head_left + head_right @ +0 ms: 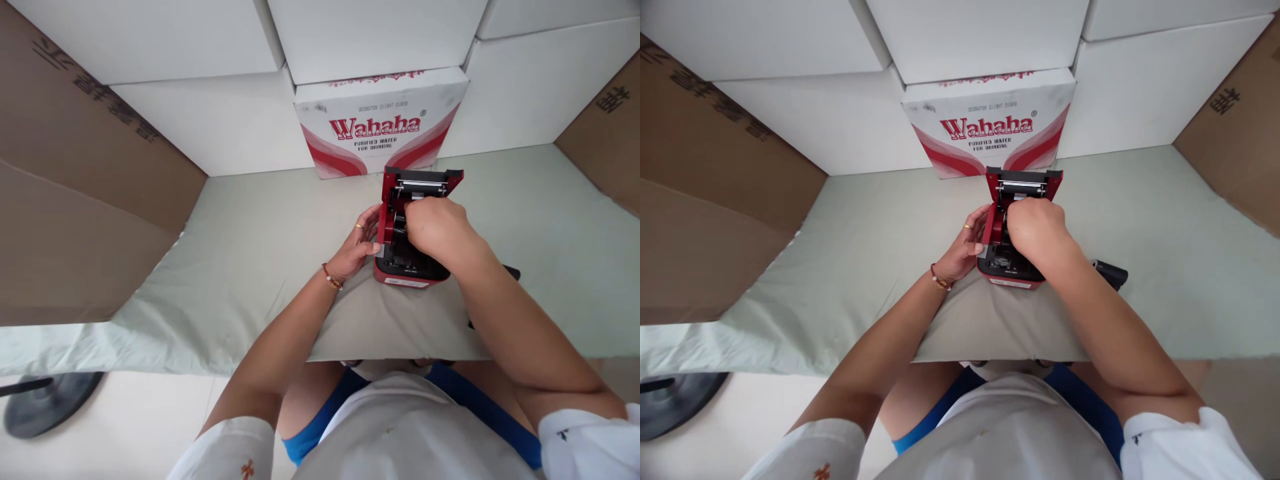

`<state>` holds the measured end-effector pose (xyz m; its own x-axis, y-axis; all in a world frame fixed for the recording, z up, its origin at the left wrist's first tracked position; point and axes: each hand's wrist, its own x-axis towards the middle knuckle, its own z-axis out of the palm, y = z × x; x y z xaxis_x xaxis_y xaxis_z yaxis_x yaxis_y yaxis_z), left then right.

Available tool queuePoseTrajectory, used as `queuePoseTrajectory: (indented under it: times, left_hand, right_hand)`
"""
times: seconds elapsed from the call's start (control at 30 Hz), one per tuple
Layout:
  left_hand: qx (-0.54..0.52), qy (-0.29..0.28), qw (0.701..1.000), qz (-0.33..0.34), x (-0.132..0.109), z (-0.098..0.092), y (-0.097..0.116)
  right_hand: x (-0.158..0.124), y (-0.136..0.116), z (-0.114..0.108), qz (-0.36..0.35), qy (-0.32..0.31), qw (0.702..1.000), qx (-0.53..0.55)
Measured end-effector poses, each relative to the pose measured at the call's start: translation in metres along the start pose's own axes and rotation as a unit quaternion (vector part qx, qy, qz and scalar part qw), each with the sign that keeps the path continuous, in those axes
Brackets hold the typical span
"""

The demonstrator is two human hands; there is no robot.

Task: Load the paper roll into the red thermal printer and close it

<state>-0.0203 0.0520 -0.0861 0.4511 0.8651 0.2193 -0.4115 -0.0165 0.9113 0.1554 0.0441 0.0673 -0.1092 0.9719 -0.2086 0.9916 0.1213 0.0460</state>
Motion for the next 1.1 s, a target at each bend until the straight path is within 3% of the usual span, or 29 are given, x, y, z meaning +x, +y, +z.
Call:
queuePoseTrajectory:
  times: [0.3,0.4,0.53,0.67,0.77,0.83,0.9,1.0,1.1]
  left_hand:
    - [-0.008,0.002,1.000,0.001,0.000,0.000,-0.001]
    - [-0.010,-0.001,1.000,0.004,0.000,0.001,0.000]
    - [0.007,-0.011,1.000,0.013,0.000,0.001,0.001]
    - [0.058,-0.016,0.998,0.036,-0.001,-0.001,-0.003]
    - [0.170,0.026,0.979,0.108,-0.006,0.002,-0.001]
    - [0.300,0.089,0.930,0.190,-0.013,0.009,0.006]
    - [0.435,0.133,0.841,0.291,-0.021,0.021,0.017]
    - [0.534,0.117,0.718,0.430,-0.033,0.043,0.031]
    - [0.571,0.091,0.648,0.496,-0.042,0.063,0.035]
  right_hand:
    - [-0.001,0.002,0.011,-0.030,0.031,0.999,0.025]
    - [-0.024,0.021,0.019,-0.085,0.107,0.987,0.086]
    - [-0.073,0.047,0.042,-0.192,0.241,0.930,0.202]
    - [-0.108,0.054,0.073,-0.245,0.294,0.899,0.215]
    - [-0.119,0.050,0.089,-0.239,0.315,0.896,0.202]
    - [-0.122,0.047,0.094,-0.232,0.328,0.896,0.192]
    - [-0.123,0.045,0.096,-0.229,0.339,0.895,0.179]
    - [-0.124,0.043,0.098,-0.233,0.354,0.890,0.170]
    - [-0.127,0.040,0.100,-0.232,0.356,0.890,0.167]
